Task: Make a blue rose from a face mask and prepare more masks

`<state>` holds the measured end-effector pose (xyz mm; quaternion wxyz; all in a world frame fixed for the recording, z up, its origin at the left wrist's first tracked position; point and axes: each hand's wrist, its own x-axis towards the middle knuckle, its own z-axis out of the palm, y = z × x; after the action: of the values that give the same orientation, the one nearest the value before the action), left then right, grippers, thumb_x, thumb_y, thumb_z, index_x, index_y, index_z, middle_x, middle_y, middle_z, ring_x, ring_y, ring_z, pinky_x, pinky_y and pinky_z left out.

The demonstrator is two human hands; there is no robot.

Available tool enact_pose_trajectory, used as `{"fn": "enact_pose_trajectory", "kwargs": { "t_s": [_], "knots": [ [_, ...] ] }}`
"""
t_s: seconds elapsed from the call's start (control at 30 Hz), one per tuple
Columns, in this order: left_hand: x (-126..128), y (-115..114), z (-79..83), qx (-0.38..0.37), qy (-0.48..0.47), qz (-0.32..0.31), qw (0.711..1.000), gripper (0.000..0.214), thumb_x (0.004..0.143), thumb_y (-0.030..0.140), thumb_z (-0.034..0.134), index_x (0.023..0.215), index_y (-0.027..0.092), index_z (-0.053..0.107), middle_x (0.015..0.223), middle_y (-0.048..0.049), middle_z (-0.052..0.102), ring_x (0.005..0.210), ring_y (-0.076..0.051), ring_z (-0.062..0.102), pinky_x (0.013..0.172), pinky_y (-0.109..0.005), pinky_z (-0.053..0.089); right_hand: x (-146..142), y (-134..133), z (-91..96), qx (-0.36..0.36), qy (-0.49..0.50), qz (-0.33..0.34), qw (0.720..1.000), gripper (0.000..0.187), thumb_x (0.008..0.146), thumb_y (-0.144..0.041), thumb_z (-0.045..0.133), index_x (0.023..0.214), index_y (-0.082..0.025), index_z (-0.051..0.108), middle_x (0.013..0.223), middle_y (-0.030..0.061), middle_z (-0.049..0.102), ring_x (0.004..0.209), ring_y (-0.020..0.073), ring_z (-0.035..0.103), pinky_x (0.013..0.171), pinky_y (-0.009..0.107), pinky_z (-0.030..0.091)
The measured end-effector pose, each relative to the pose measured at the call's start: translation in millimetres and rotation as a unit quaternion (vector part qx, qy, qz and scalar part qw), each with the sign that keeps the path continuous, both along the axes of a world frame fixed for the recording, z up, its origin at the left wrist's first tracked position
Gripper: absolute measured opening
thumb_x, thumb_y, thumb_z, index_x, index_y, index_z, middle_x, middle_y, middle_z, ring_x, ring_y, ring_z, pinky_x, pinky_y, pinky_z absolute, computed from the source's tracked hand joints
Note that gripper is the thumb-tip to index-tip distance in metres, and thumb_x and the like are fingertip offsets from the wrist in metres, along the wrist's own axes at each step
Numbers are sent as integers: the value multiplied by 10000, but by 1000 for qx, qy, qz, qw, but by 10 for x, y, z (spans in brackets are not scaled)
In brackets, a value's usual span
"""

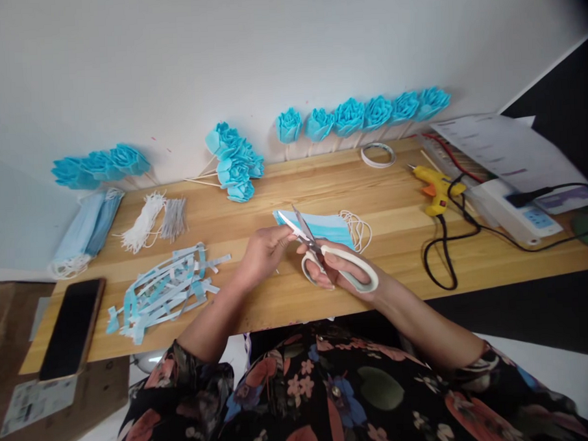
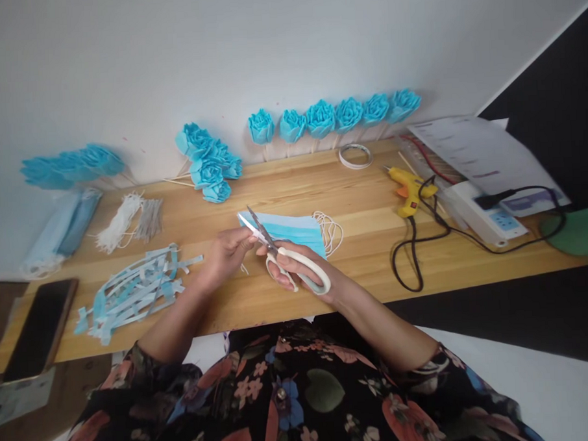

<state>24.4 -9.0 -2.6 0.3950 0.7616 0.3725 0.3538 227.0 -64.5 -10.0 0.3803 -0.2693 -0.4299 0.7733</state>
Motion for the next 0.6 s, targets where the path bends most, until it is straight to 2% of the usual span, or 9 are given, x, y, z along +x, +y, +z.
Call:
{"fn": "enact_pose_trajectory", "kwargs": {
  "t_s": [0.2, 0.33, 0.6],
  "knots": [
    [-9, 26, -45, 19, -7, -1, 1000, 413, 1002, 468, 505, 784, 175, 698, 668, -17, 612, 638, -147, 566, 675, -246, 417, 11, 26, 8, -36, 20, -2, 999, 451, 884, -544, 690, 1151, -182, 660, 672, -35, 503, 489, 60, 330, 406, 202, 236],
    [-19, 43, -93, 63, 10, -13, 998, 484, 1032, 503, 426, 847, 164, 717, 711, -35, 678, 669, -159, 625, 671, -250, 447, 15, 40, -25, -37, 23, 4, 999, 468, 878, -551, 696, 1158, -176, 676, 624, -50, 493, 453, 49, 295, 368, 179, 218],
    [5, 62, -163, 89, -19, -2, 996, 443, 1040, 460, 440, 895, 168, 740, 819, -51, 759, 747, -170, 696, 713, -258, 492, -25, 31, 50, -59, 1, -16, 998, 467, 840, -558, 743, 1104, -175, 704, 601, -73, 460, 411, 17, 229, 348, 165, 148]
  ]
}}
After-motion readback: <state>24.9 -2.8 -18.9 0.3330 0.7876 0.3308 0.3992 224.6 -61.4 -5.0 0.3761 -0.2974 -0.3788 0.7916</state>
